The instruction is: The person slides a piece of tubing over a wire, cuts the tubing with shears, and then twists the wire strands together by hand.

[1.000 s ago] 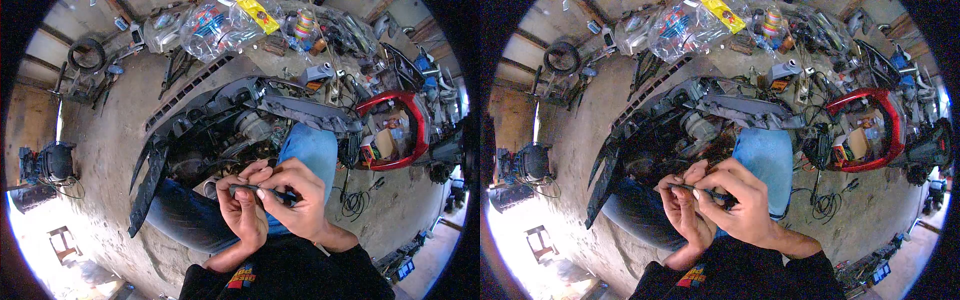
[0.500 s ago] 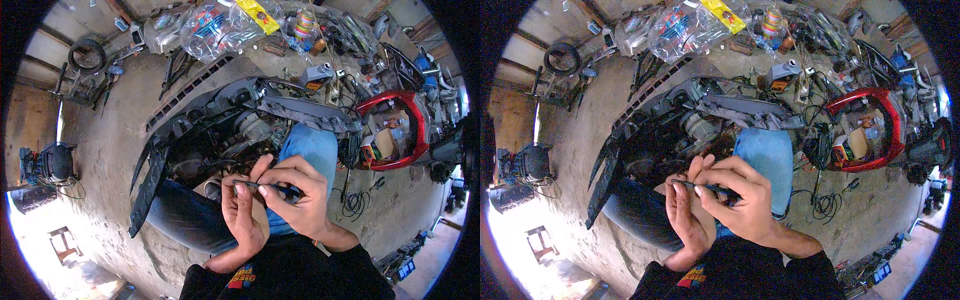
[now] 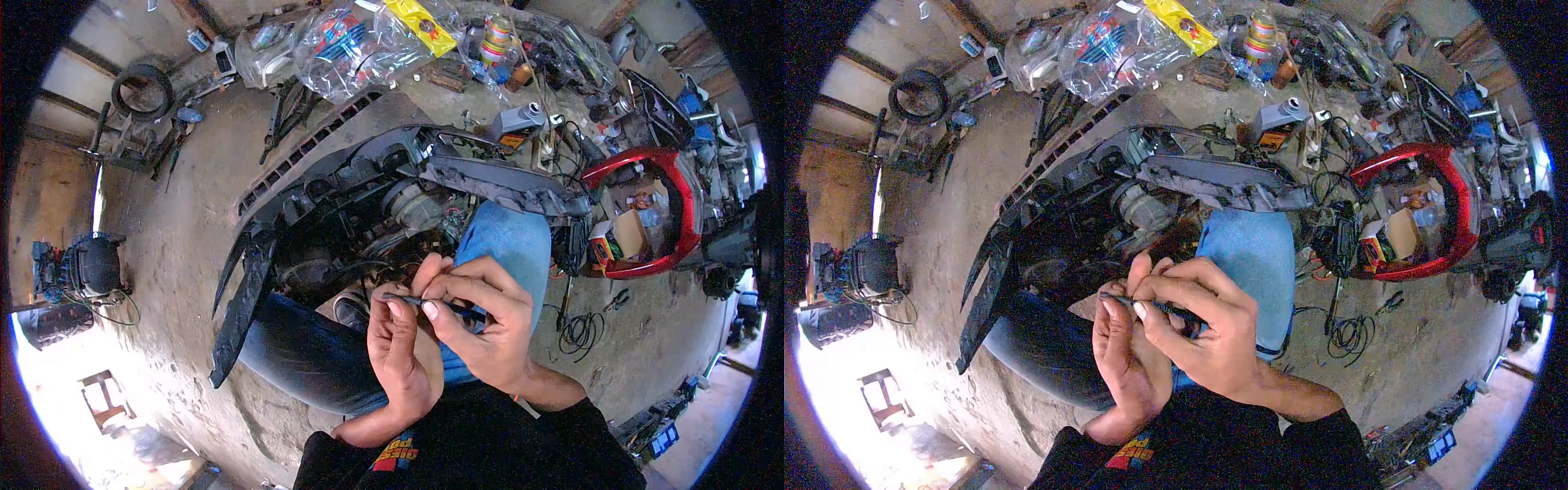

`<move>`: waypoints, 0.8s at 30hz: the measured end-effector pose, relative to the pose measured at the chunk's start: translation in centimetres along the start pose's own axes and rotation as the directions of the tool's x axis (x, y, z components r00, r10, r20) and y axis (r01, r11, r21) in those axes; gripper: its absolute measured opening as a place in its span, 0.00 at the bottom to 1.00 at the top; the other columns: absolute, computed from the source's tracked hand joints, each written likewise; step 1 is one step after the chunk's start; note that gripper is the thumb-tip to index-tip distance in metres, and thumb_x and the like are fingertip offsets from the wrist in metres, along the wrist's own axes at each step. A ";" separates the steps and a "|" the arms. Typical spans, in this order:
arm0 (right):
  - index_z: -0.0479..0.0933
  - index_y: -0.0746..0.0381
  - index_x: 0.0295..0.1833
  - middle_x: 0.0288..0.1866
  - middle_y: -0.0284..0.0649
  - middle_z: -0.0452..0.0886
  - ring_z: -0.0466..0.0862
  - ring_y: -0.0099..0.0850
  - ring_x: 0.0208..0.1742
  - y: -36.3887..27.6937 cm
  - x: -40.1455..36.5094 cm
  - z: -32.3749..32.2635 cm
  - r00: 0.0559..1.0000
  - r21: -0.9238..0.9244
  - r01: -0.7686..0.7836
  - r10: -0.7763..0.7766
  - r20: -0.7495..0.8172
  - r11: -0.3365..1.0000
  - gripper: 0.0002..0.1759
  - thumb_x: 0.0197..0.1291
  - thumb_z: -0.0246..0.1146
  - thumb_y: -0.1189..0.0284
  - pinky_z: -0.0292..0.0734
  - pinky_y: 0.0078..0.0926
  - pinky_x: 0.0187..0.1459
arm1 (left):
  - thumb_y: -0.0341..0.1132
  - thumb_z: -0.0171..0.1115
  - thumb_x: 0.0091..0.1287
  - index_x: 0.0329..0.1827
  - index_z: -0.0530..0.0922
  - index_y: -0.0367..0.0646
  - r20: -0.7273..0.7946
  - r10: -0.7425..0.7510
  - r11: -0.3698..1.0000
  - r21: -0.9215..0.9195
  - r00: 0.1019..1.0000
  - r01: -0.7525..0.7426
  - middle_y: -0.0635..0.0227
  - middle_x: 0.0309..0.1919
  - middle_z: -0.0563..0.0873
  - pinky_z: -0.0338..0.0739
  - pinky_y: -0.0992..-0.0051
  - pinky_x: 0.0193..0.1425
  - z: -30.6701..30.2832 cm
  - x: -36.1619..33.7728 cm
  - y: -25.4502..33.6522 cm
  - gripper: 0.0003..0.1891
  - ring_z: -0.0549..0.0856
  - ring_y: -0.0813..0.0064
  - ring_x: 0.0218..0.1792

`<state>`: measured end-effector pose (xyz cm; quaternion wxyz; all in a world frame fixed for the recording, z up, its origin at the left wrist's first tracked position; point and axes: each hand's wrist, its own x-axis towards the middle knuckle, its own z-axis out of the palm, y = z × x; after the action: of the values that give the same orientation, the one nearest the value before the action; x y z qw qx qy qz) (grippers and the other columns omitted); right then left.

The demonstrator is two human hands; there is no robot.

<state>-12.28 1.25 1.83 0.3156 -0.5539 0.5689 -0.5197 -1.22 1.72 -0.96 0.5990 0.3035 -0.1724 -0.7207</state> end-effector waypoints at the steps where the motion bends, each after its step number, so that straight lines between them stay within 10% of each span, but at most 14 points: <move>1: 0.88 0.65 0.45 0.42 0.42 0.85 0.86 0.31 0.39 0.0 0.0 0.1 1.000 -0.013 0.019 -0.019 -0.013 1.000 0.10 0.55 0.75 0.80 0.80 0.25 0.39 | 0.41 0.53 0.83 0.60 0.71 0.40 -0.017 0.011 1.000 -0.022 1.000 -0.012 0.42 0.69 0.77 0.71 0.55 0.73 0.3 -0.1 0.0 0.14 0.77 0.50 0.71; 15: 0.88 0.62 0.53 0.42 0.40 0.87 0.85 0.28 0.35 -0.3 0.4 0.4 0.990 -0.103 0.038 -0.024 0.140 0.994 0.14 0.61 0.72 0.79 0.80 0.24 0.35 | 0.40 0.50 0.84 0.60 0.70 0.43 -0.131 0.313 0.946 0.132 0.941 -0.297 0.44 0.65 0.80 0.72 0.51 0.73 -2.3 0.2 -0.5 0.12 0.80 0.50 0.67; 18: 0.88 0.63 0.54 0.43 0.43 0.88 0.88 0.32 0.39 -0.5 0.6 0.2 0.977 -0.151 0.000 0.032 0.212 0.989 0.14 0.62 0.71 0.79 0.82 0.27 0.39 | 0.34 0.50 0.81 0.56 0.68 0.40 -0.360 0.415 0.910 0.152 0.836 -0.386 0.55 0.43 0.79 0.72 0.47 0.72 -3.3 0.3 0.3 0.09 0.81 0.59 0.52; 24: 0.88 0.66 0.48 0.44 0.46 0.90 0.90 0.36 0.43 -0.6 2.3 1.8 0.981 -0.178 0.063 -0.027 0.193 0.982 0.08 0.63 0.70 0.81 0.84 0.29 0.45 | 0.43 0.54 0.77 0.53 0.72 0.44 -0.333 0.079 0.970 -0.193 0.939 -0.150 0.73 0.35 0.71 0.69 0.67 0.44 -7.5 -1.0 -1.0 0.13 0.71 0.76 0.36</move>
<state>-10.81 -1.26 2.39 0.3040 -0.6403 0.5690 -0.4169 2.92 3.76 -7.02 0.6897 0.3401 -0.0102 -0.6392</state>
